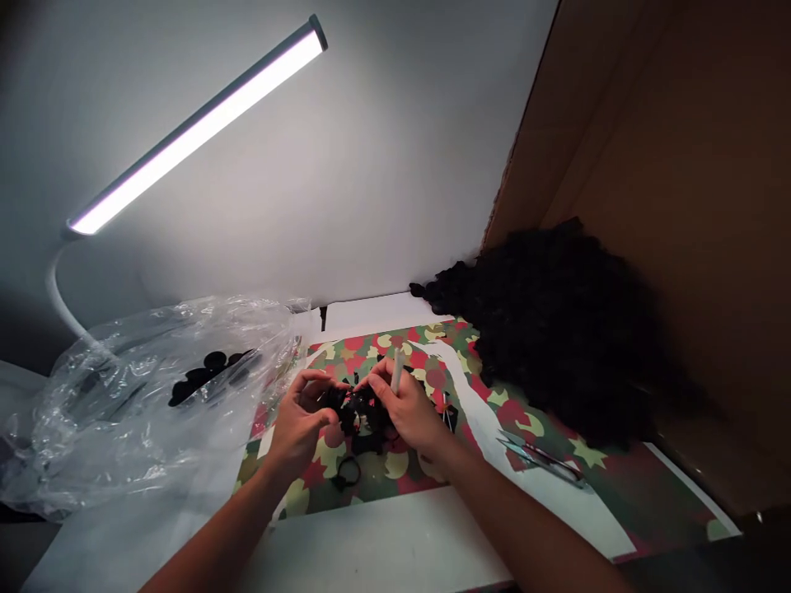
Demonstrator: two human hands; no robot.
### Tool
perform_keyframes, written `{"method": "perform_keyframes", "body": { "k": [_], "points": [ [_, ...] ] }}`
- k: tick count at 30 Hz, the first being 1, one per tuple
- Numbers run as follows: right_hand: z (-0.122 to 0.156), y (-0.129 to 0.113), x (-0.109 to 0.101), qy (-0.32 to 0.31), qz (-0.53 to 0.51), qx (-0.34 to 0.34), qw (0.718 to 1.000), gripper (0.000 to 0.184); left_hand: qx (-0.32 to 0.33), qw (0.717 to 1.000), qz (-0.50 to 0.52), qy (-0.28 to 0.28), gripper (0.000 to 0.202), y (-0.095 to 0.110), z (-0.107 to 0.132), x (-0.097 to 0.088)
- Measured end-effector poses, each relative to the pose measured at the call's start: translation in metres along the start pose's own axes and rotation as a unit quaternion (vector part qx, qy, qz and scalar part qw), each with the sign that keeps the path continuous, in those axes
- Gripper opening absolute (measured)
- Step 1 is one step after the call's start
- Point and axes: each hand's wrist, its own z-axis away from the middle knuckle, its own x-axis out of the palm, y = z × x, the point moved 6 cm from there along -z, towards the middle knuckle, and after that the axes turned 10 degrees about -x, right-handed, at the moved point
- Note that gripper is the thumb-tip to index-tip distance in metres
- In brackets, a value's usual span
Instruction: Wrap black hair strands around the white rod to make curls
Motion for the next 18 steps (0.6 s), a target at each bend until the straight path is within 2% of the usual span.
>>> {"method": "perform_keyframes", "body": {
  "k": [2,4,6,9,11,13,18],
  "points": [
    [0.002,0.001,0.002,0.006,-0.056,0.014,0.998,0.03,-0.017,1.0,-0.018,-0.004,0.054,0.0,-0.001,0.0],
    [0.003,0.001,0.001,0.017,-0.065,0.016,0.998,0.025,-0.021,0.998,-0.055,-0.002,0.044,0.002,0.002,0.001],
    [0.004,0.0,0.004,0.002,-0.017,0.01,1.0,0.023,-0.007,0.995,-0.096,0.01,0.033,0.004,0.005,0.001],
    [0.005,-0.006,0.011,-0.032,0.055,-0.013,0.998,0.028,0.037,0.985,-0.167,0.031,0.032,0.007,0.011,0.003],
    [0.005,-0.009,0.014,-0.024,0.058,-0.02,0.998,0.03,0.058,0.978,-0.198,0.036,0.032,0.008,0.013,0.004],
    [0.006,-0.009,0.015,-0.006,0.029,-0.001,1.0,0.031,0.055,0.98,-0.188,0.027,0.033,0.007,0.013,0.004],
    [0.012,-0.006,0.018,-0.006,-0.085,0.068,0.994,0.038,0.021,0.998,-0.067,0.001,0.032,0.005,0.012,0.005]
  ]
}}
